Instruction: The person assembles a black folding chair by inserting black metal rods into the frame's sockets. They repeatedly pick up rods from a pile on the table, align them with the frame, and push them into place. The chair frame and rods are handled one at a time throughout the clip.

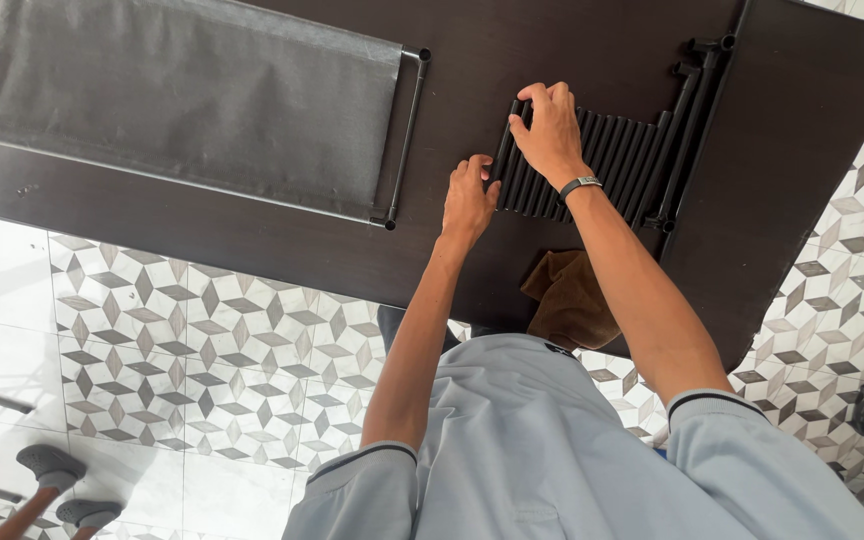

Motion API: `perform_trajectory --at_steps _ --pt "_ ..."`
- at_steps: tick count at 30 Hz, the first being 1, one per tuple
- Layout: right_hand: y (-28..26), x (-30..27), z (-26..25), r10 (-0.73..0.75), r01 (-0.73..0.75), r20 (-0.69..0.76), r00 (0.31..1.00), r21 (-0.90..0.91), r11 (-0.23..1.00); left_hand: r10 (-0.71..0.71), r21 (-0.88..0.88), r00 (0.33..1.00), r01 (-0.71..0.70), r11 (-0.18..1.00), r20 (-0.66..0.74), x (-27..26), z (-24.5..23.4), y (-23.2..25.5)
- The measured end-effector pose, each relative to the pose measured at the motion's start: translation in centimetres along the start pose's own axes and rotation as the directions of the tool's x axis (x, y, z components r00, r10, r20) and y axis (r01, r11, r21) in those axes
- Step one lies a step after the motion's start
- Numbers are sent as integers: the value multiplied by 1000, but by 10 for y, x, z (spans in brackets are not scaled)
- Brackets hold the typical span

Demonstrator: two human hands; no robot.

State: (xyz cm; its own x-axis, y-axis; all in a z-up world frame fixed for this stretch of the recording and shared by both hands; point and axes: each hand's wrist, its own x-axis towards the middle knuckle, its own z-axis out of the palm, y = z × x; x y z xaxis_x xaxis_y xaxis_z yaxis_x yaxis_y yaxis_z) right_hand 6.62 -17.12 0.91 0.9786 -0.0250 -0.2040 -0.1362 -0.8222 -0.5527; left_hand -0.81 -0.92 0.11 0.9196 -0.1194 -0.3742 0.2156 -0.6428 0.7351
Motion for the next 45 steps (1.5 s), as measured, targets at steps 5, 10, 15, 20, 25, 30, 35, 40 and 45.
perform_trajectory --at_steps 5,10,15,20,25,30,35,40,45 --pt "-3 -3 -1 11 -10 -34 999 35 999 -20 -39 999 22 999 41 -1 -3 -1" --pt "-13 -6 -4 21 -12 -96 995 93 996 21 -44 999 -19 999 36 -2 -7 1" --pt "-37 -15 -7 34 -12 -139 990 158 987 83 -132 997 -83 988 -7 -2 -21 6" --pt "-77 -14 -6 112 -80 -108 988 264 961 211 -170 972 -227 959 -107 16 -62 7" --pt "-136 -6 11 22 39 -201 979 293 955 255 -171 954 -281 944 -159 30 -138 -8" --pt "-221 8 38 9 69 -227 974 336 939 333 -115 929 -352 929 -161 41 -233 -28" --pt "-307 19 73 -14 108 -239 971 383 918 357 43 927 -355 934 -113 46 -325 -59" --pt "-371 31 92 -66 163 -255 965 381 910 382 77 913 -374 924 -143 49 -393 -81" --pt "-403 43 94 -81 160 -225 971 361 919 383 86 908 -373 924 -171 57 -429 -92"
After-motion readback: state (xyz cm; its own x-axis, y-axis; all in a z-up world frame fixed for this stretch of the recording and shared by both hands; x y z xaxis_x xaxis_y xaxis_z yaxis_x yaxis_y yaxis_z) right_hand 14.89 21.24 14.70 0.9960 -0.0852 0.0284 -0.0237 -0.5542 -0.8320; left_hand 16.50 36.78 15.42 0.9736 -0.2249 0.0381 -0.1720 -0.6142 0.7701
